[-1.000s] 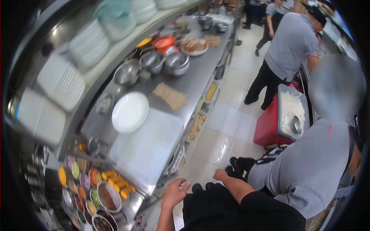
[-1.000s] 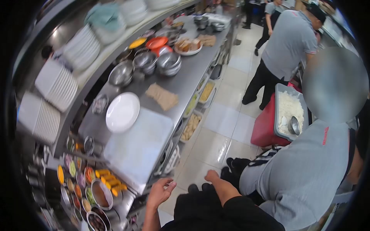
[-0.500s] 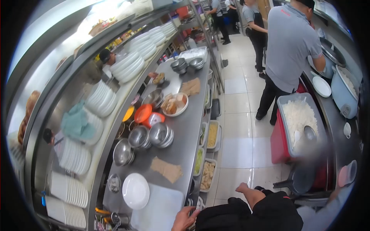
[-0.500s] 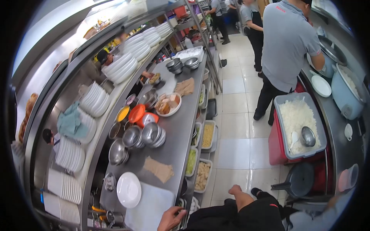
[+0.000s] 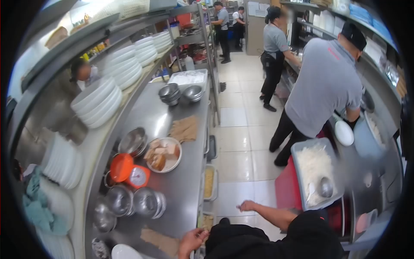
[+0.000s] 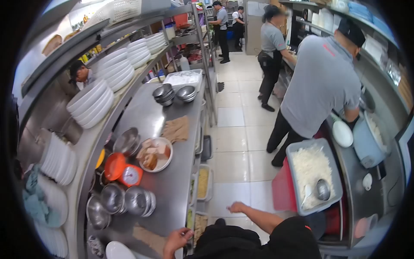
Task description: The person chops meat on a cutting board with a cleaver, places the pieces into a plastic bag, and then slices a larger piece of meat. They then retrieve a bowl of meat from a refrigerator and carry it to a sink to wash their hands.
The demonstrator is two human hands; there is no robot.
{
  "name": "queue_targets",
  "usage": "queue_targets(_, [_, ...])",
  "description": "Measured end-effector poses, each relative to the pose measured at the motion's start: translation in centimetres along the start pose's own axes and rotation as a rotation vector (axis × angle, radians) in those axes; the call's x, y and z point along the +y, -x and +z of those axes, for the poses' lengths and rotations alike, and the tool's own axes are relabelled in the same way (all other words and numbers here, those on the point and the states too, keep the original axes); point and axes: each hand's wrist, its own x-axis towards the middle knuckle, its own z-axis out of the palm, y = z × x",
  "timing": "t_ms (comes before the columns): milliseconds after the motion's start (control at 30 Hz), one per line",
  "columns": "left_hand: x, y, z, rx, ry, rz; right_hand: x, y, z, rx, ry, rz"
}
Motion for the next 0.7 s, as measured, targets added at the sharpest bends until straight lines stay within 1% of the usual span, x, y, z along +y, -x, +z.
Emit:
queue_targets(33, [2.2, -2.8, -1.1, -0.019, -0.035, 0.103, 3.7, -1.0, 2.5, 0.015, 0.077, 0.105])
queue_targets(67, [4.2, -5.4, -2.1, -0.031, -0.078, 0.201, 4.6, 1.2, 2.4, -0.122, -0.12, 0.205])
queue_targets(100, [6.0, -8.4, -2.6, -0.021, -0.104, 0.289, 3.3, 5.3, 2.4, -0.005, -0.308, 0.377])
queue_targets(133, [7.9, -11.1, -3.2, -0.014, -0.137, 0.375, 3.3, 6.8, 2.8, -0.081, -0.416, 0.464])
queue_targets(167, [10.5, -13.0, -3.9, -0.027, -0.147, 0.379, 3.7, 7.5, 3.7, -0.157, -0.535, 0.548])
queue_targets(233, [16.6, -17.4, -5.0, -0.123, -0.112, 0.487, 4.1, 7.4, 2.6, 0.022, -0.481, 0.457])
queue_targets(267, [19.3, -19.7, -5.1, -0.135, -0.127, 0.501, 5.0, 6.2, 1.9, 0.075, -0.489, 0.45])
queue_targets(333, [23.8, -23.6, -4.3, -0.254, -0.165, 0.524, 7.6, 3.5, -0.4, 0.106, -0.468, 0.469])
queue_targets(367, [25.0, -25.3, -3.5, -0.268, -0.173, 0.517, 7.9, 2.7, -1.9, 0.116, -0.429, 0.485])
queue_targets(400, [25.9, -27.1, -2.8, -0.258, -0.227, 0.554, 8.1, 1.9, -4.2, 0.169, -0.466, 0.533])
queue_targets(433, [27.2, -29.0, -2.6, -0.238, -0.283, 0.596, 8.4, 1.1, -6.8, 0.17, -0.472, 0.523])
queue_targets(467, [28.3, -30.2, -2.7, -0.23, -0.293, 0.591, 8.3, 0.8, -9.6, 0.176, -0.412, 0.523])
queue_targets(500, [29.0, -30.9, -2.8, -0.277, -0.31, 0.512, 8.6, 0.3, -11.9, 0.178, -0.348, 0.521])
queue_targets(533, [29.2, -31.7, -2.7, -0.325, -0.324, 0.427, 10.0, -1.0, -13.7, 0.169, -0.348, 0.508])
queue_targets(567, [28.9, -32.8, -2.7, -0.318, -0.328, 0.411, 11.8, -2.7, -15.6, 0.073, -0.265, 0.496])
queue_targets(633, [27.2, -34.7, -2.9, -0.271, -0.306, 0.234, 13.0, -5.6, -20.1, -0.101, -0.039, 0.435])
queue_targets(700, [26.2, -36.1, -3.6, -0.232, -0.361, 0.188, 13.3, -7.5, -25.7, -0.043, -0.033, 0.515])
